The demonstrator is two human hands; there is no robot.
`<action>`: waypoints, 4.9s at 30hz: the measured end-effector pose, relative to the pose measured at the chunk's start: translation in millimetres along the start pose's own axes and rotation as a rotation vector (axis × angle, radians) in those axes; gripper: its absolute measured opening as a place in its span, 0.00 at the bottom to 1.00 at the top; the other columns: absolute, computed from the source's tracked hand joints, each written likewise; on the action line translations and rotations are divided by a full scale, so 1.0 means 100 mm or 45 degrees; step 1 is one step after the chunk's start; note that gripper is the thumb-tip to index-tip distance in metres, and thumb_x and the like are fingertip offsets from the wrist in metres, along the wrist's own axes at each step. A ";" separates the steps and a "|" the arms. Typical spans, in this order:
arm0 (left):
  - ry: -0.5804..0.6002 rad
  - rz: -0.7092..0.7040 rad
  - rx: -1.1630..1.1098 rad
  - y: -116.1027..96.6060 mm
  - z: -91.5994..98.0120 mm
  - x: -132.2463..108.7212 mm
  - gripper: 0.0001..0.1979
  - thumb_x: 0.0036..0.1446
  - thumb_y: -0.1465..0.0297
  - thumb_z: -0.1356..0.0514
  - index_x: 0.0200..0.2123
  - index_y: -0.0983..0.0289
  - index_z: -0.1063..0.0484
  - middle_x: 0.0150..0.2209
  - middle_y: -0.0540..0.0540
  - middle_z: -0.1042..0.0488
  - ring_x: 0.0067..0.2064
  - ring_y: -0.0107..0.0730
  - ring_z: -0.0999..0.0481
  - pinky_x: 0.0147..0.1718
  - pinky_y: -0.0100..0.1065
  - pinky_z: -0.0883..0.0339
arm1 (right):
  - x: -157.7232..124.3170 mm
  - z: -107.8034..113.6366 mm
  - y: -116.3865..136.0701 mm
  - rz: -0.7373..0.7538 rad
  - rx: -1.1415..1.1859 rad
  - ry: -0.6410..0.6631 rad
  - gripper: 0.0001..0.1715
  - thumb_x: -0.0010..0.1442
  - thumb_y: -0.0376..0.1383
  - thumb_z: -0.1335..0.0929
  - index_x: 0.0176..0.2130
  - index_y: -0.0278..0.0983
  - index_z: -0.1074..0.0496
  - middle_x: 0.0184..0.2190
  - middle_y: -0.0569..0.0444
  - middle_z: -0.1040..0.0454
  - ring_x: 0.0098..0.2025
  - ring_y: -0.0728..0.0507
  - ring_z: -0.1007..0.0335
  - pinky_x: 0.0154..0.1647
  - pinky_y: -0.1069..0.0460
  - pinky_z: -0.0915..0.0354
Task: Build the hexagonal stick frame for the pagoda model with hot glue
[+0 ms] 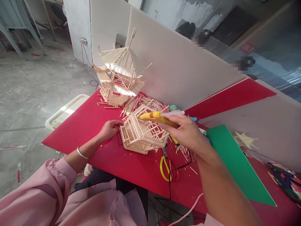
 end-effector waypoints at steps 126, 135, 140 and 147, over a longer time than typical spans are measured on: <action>-0.081 -0.193 0.374 -0.26 0.14 -1.22 0.25 0.57 0.57 0.39 0.15 0.63 0.41 0.19 0.50 0.36 0.21 0.24 0.42 0.21 0.28 0.50 | -2.26 -1.43 0.47 -0.384 0.357 -0.833 0.17 0.63 0.36 0.31 0.52 0.39 0.27 0.40 0.48 0.26 0.40 0.43 0.26 0.39 0.49 0.27; -0.124 -0.352 0.447 -0.15 0.21 -0.94 0.12 0.58 0.63 0.39 0.25 0.61 0.26 0.22 0.51 0.28 0.25 0.28 0.34 0.26 0.28 0.41 | -1.93 -1.43 0.55 -0.400 0.250 -0.782 0.17 0.64 0.33 0.31 0.53 0.38 0.27 0.39 0.48 0.27 0.41 0.44 0.26 0.40 0.49 0.27; -0.016 -0.458 0.434 -0.23 0.13 -0.81 0.11 0.60 0.65 0.40 0.28 0.60 0.22 0.32 0.57 0.22 0.33 0.33 0.27 0.33 0.29 0.36 | -1.89 -1.36 0.59 -0.436 0.152 -0.647 0.19 0.64 0.34 0.31 0.55 0.40 0.27 0.41 0.48 0.26 0.42 0.43 0.25 0.40 0.51 0.27; 0.290 -0.484 0.329 -0.32 0.19 -0.40 0.09 0.58 0.63 0.38 0.37 0.58 0.19 0.46 0.59 0.21 0.46 0.40 0.23 0.43 0.32 0.33 | -1.99 -1.29 0.57 -0.474 0.065 -0.595 0.21 0.63 0.35 0.31 0.56 0.41 0.28 0.44 0.47 0.26 0.44 0.42 0.25 0.41 0.50 0.27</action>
Point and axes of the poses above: each hand's wrist, its own x-axis towards the middle knuckle, its own z-axis out of the back of the hand, y = z × x, the point moved 4 cm from there along x, towards the middle knuckle
